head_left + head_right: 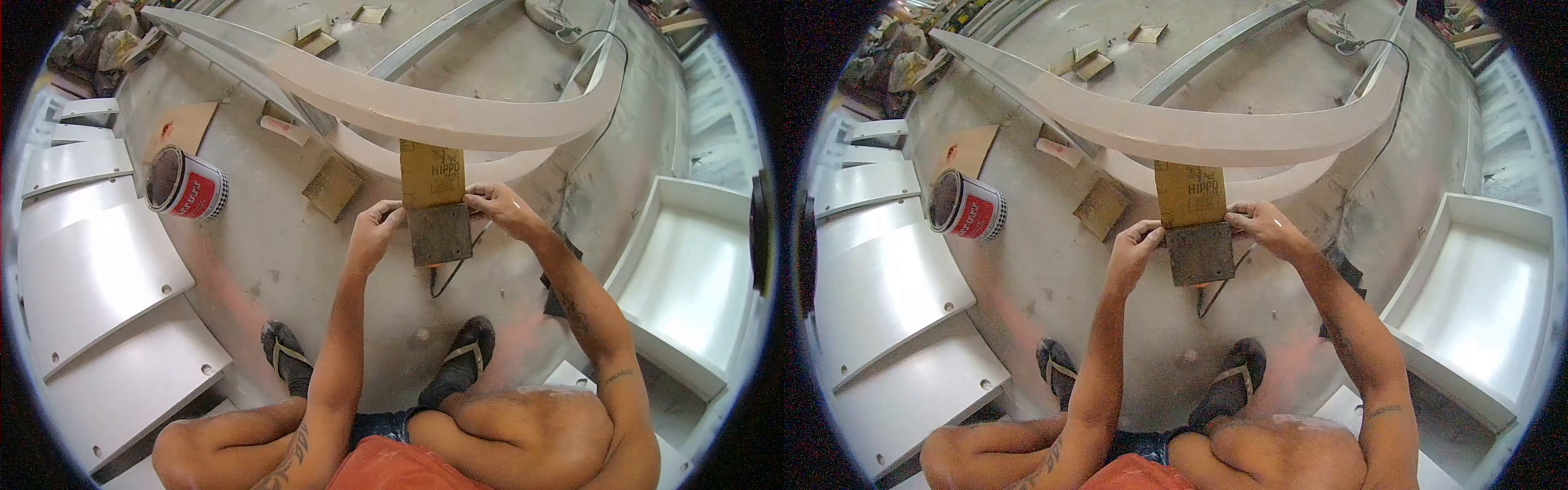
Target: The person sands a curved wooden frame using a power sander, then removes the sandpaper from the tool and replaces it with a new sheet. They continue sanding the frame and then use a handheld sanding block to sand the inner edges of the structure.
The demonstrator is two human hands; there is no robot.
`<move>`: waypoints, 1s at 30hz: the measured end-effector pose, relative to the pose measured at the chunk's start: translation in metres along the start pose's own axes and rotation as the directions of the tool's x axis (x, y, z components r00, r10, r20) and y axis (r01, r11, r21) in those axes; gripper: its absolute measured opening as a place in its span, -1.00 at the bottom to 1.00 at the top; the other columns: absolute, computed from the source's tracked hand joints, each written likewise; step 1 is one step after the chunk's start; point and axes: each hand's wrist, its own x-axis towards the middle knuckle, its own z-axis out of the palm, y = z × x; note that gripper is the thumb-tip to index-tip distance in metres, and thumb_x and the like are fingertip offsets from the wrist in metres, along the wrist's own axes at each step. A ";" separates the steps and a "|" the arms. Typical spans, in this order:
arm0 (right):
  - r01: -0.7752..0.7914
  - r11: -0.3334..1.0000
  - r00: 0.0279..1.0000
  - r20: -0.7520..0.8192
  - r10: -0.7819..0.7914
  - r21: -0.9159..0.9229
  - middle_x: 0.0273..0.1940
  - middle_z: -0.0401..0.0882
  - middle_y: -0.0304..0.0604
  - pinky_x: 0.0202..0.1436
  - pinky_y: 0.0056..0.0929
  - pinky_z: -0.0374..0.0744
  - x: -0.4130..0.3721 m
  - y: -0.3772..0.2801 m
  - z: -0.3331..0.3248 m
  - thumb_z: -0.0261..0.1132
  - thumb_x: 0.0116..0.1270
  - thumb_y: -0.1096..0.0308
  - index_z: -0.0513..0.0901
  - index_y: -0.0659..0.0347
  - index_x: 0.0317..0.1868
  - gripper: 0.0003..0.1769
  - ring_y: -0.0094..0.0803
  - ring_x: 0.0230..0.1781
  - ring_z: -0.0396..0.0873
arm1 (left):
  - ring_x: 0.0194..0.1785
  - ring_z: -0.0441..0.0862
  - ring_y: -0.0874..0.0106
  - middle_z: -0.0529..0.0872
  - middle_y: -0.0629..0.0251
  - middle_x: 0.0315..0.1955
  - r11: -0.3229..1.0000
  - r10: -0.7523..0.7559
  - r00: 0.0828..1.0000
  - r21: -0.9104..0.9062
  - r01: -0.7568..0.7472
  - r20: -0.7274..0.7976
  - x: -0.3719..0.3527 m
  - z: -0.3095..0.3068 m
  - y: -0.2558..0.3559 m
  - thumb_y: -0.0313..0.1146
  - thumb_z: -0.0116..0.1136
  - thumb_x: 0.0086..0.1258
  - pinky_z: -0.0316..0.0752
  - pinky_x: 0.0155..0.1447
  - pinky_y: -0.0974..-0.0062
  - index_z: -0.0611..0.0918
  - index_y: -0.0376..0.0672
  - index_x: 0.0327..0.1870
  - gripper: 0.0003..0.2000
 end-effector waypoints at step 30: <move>0.208 0.972 0.968 -0.121 -0.220 -0.106 -0.03 0.75 -0.19 0.10 -0.42 0.61 -0.007 0.034 0.007 0.20 0.60 0.39 0.65 0.36 0.20 -0.70 -0.50 -0.06 0.65 | -0.03 0.53 0.62 0.67 0.50 -0.18 0.989 -0.017 0.996 -0.147 0.030 0.087 0.013 -0.003 -0.016 -0.35 0.22 0.56 0.40 0.17 0.57 0.70 -0.23 -0.04 -0.84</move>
